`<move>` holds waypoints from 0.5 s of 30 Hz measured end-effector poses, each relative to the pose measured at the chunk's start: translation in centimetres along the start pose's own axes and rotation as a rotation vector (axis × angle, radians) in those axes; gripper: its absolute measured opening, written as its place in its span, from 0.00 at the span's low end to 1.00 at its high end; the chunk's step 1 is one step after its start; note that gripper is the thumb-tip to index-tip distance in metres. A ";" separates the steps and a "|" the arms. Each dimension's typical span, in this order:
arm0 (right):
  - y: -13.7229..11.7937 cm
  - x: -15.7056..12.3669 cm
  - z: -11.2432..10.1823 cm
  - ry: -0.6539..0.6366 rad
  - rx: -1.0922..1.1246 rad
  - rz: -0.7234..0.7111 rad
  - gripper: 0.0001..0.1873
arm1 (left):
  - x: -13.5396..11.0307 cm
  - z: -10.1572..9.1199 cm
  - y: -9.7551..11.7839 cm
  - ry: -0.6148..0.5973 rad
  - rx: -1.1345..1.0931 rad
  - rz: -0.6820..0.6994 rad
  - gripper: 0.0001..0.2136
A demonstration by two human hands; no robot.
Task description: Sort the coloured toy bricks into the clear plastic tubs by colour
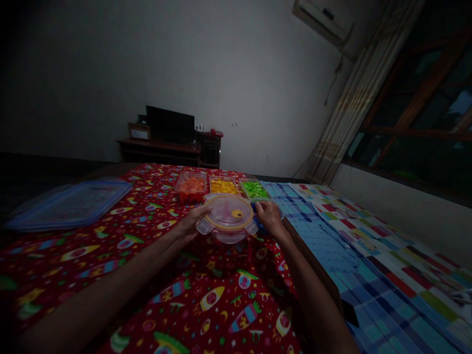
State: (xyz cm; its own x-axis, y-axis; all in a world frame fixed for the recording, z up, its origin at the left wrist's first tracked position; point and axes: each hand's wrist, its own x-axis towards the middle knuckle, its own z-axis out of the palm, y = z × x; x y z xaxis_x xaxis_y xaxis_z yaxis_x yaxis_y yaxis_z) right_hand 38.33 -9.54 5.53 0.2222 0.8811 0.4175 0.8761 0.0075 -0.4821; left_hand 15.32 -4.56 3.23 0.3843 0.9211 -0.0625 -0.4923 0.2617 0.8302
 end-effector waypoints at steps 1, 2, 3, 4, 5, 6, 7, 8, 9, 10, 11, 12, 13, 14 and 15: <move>0.0 0.0 0.0 0.011 0.030 0.014 0.20 | -0.1 -0.2 0.6 0.004 0.010 0.024 0.11; 0.0 0.1 0.0 0.018 0.056 0.024 0.20 | -0.2 -0.5 1.4 0.009 0.023 0.050 0.11; 0.0 0.0 0.0 0.021 0.078 0.034 0.20 | -0.3 -1.0 2.3 0.016 0.039 0.085 0.11; -0.1 0.0 0.0 0.019 0.096 0.037 0.20 | -0.4 -1.7 3.5 0.024 0.058 0.125 0.11; -0.2 -0.1 0.0 0.018 0.105 0.034 0.20 | -0.6 -2.6 4.9 0.039 0.085 0.172 0.12; -0.3 -0.2 0.0 0.019 0.107 0.024 0.19 | -0.9 -3.6 6.5 0.069 0.118 0.237 0.13; -0.5 -0.3 0.0 0.021 0.100 0.008 0.19 | -1.3 -4.8 8.3 0.093 0.179 0.289 0.15; -0.7 -0.5 0.0 0.026 0.089 -0.013 0.19 | -1.7 -6.1 10.2 0.148 0.262 0.355 0.17; -1.0 -0.6 0.0 0.032 0.078 -0.037 0.19 | -2.2 -7.4 12.2 0.203 0.382 0.436 0.20; -1.2 -0.8 0.0 0.036 0.072 -0.055 0.19 | -2.7 -8.8 14.2 0.307 0.566 0.500 0.22; -1.5 -0.9 0.0 0.033 0.073 -0.065 0.19 | -3.3 -10.1 16.2 0.482 0.780 0.550 0.24; -1.9 -0.9 0.1 0.020 0.084 -0.074 0.19 | -3.8 -11.4 18.1 0.576 0.856 0.569 0.27; -2.3 -0.9 0.2 0.005 0.099 -0.084 0.20 | -4.2 -12.6 19.7 0.633 0.907 0.574 0.30; -2.8 -0.9 0.5 -0.012 0.115 -0.097 0.20 | -4.6 -13.7 21.1 0.708 1.002 0.568 0.30; -3.3 -0.7 0.7 -0.029 0.129 -0.114 0.20 | -4.8 -14.7 22.1 0.776 1.259 0.509 0.29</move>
State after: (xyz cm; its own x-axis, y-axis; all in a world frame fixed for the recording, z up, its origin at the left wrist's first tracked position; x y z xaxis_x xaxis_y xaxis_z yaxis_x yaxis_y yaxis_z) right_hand 34.98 -9.82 6.26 0.1110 0.8842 0.4536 0.8324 0.1666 -0.5285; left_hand -8.91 1.04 13.75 -0.2900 0.8559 0.4281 0.6579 -0.1466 0.7387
